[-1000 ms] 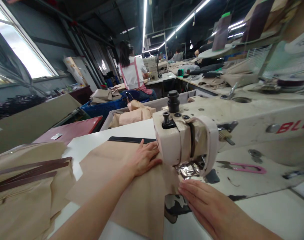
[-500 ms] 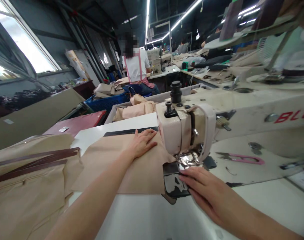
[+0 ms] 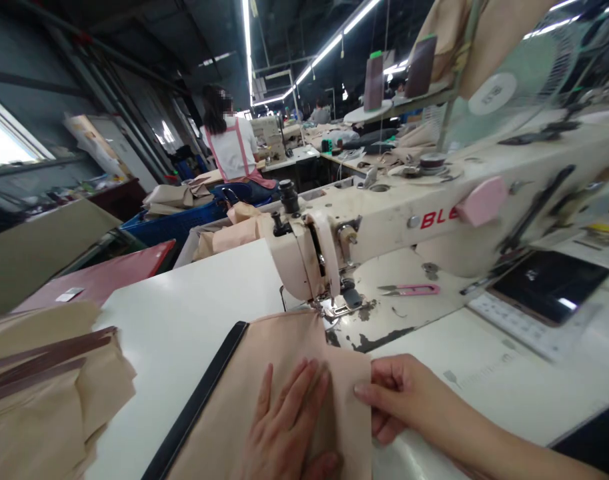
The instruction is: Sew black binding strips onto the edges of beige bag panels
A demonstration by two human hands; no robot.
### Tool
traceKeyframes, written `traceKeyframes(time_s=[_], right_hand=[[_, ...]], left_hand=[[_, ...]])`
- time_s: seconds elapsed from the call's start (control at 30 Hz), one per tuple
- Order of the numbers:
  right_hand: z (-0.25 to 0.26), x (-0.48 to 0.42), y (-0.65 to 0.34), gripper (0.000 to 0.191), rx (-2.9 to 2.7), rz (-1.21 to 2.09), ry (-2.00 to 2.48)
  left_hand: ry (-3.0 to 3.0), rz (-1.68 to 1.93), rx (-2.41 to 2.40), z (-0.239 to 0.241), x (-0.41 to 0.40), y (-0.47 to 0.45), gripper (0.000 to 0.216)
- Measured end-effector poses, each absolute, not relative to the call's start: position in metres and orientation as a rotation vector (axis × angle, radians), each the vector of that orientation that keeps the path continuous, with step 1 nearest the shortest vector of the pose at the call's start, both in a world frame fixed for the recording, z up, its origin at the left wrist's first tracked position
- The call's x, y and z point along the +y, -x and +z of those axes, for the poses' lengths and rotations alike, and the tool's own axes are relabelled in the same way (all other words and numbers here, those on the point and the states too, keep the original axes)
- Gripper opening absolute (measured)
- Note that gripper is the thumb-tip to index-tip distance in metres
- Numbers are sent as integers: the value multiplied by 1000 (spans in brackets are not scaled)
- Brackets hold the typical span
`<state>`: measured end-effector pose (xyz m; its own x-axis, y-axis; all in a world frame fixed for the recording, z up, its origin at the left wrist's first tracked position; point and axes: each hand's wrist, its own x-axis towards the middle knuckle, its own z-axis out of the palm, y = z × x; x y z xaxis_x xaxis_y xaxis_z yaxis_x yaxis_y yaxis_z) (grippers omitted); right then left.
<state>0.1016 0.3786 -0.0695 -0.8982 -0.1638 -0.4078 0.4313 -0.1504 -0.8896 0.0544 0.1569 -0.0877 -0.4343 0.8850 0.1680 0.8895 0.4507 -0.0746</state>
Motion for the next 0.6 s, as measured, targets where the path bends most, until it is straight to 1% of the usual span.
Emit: traceKeyframes(time_s=[0.03,0.1,0.2,0.27,0.33,0.43,0.5,0.6], right_hand=[[-70,381,-99,27,1802,-2098,-329],[-69,383,-96,24,1854,-2105,-353],[-65,378,-96,20,1871,-2103,-378],[-62,374,-97,18,1871,-2095,-395],[-61,372,-97,18,1868,-2088,-409],[-62,373,-94,18,1852,-2091,-411],[-64,375,-91,17,1837,-2101,-398],[-67,377,-88,16,1830,-2114,-389]], left_hand=[[1542,-101,-2525,-87,160,-51,73],[1502,-290,-2521,-81,170,-42,66],[1476,-581,-2597,-59,193,-29,46],[1499,-695,-2703,-37,212,-21,32],[1516,-629,-2811,-14,228,-14,23],[1494,-385,-2897,11,242,-10,11],[1479,-342,-2898,17,244,-9,7],[1445,-403,-2907,9,240,-8,6]])
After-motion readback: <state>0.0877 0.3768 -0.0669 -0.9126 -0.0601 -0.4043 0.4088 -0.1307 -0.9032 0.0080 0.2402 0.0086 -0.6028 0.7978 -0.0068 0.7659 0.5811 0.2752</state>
